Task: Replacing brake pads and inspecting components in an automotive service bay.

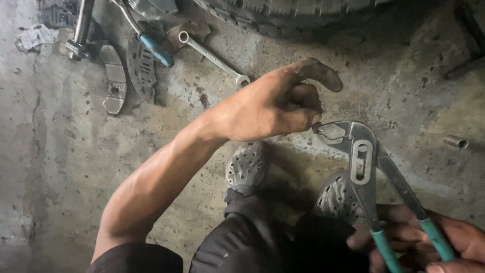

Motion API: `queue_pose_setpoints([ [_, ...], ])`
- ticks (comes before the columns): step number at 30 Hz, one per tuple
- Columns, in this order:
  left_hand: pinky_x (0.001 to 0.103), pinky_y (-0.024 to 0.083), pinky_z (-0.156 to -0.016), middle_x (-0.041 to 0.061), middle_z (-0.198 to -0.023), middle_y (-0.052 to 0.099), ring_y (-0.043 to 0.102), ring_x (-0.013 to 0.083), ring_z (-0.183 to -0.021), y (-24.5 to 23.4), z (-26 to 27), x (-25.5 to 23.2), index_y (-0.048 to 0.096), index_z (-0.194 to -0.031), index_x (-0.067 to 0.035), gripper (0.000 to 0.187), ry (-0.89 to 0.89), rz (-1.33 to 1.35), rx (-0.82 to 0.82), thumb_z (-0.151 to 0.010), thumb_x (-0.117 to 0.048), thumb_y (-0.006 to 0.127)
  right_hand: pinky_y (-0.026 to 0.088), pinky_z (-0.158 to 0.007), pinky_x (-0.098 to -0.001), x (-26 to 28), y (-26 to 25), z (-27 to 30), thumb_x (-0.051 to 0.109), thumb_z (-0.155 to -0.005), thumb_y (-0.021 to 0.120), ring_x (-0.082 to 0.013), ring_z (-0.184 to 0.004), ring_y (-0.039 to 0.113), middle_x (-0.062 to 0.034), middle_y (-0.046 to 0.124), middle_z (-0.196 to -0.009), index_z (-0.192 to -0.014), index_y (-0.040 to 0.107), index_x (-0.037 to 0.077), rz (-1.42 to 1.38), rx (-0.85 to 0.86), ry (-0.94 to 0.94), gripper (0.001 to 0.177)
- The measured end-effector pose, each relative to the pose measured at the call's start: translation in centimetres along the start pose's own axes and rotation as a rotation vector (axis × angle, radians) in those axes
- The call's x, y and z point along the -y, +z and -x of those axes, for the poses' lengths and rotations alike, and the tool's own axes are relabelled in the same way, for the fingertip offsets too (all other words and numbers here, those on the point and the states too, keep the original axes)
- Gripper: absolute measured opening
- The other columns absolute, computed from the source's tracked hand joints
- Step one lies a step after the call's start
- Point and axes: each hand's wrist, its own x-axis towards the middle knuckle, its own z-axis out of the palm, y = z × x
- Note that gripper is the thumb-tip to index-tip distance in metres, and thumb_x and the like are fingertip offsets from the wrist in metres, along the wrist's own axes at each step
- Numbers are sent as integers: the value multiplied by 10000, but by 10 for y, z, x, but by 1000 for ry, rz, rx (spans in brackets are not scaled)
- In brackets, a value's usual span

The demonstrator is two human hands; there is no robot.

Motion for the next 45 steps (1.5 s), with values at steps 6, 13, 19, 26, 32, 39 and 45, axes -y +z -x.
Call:
queue_pose_setpoints([
  [6, 296, 491, -670, 38, -775, 580, 551, 130, -702, 2, -3, -8, 489, -1396, 17, 536, -48, -88, -8, -866, 8, 569, 472, -1060, -657, 9, 6, -1, 139, -935, 727, -458, -1207, 563, -301, 394, -1438, -1562, 137, 58, -6, -15, 14, 865],
  [13, 269, 516, -676, -6, -780, 605, 584, 95, -733, 1, -11, -22, 517, -1365, 24, 479, 3, -193, -45, -911, -52, 649, 523, -1042, -589, -8, -17, -5, 116, -1024, 651, -399, -1286, 546, -297, 332, -1524, -1602, 86, 78, -94, 76, -55, 810],
  [19, 309, 486, -576, 60, -750, 656, 591, 128, -652, -1, -21, -19, 621, -1281, 19, 461, -154, -266, -72, -836, -95, 655, 483, -1068, -446, -39, -35, -9, 209, -1140, 552, -379, -1354, 500, -293, 183, -1653, -1656, 64, 53, -72, 227, -241, 726],
  [26, 311, 639, -812, 168, -963, 789, 795, 194, -883, 7, -26, -6, 624, -1256, 64, 486, -235, -233, -138, -820, -146, 674, 614, -935, -520, -68, -37, 1, 478, -1070, 491, -467, -1289, 549, -316, 339, -1504, -1597, 163, 94, -332, -129, -66, 729],
  [32, 334, 621, -662, 185, -844, 797, 745, 216, -725, 13, -26, -10, 614, -1202, 92, 491, -334, -163, -188, -771, -139, 663, 637, -782, -552, -66, -32, -4, 416, -973, 576, -473, -1033, 667, -308, 551, -1236, -1547, 296, 110, -237, -540, 139, 708],
  [39, 301, 615, -656, 142, -856, 792, 757, 158, -731, 13, -23, -4, 648, -1156, 101, 426, -308, -131, -218, -815, -153, 666, 611, -824, -627, -59, -17, -7, 361, -905, 740, -491, -987, 693, -340, 591, -1169, -1572, 276, 50, 22, -625, 139, 871],
  [45, 334, 587, -603, 173, -821, 790, 720, 187, -673, 13, -22, -3, 660, -1127, 65, 404, -354, -192, -221, -800, -173, 648, 589, -851, -560, -61, -15, -2, 316, -908, 759, -401, -1029, 678, -262, 560, -1239, -1631, 137, 76, 343, -366, -214, 984],
])
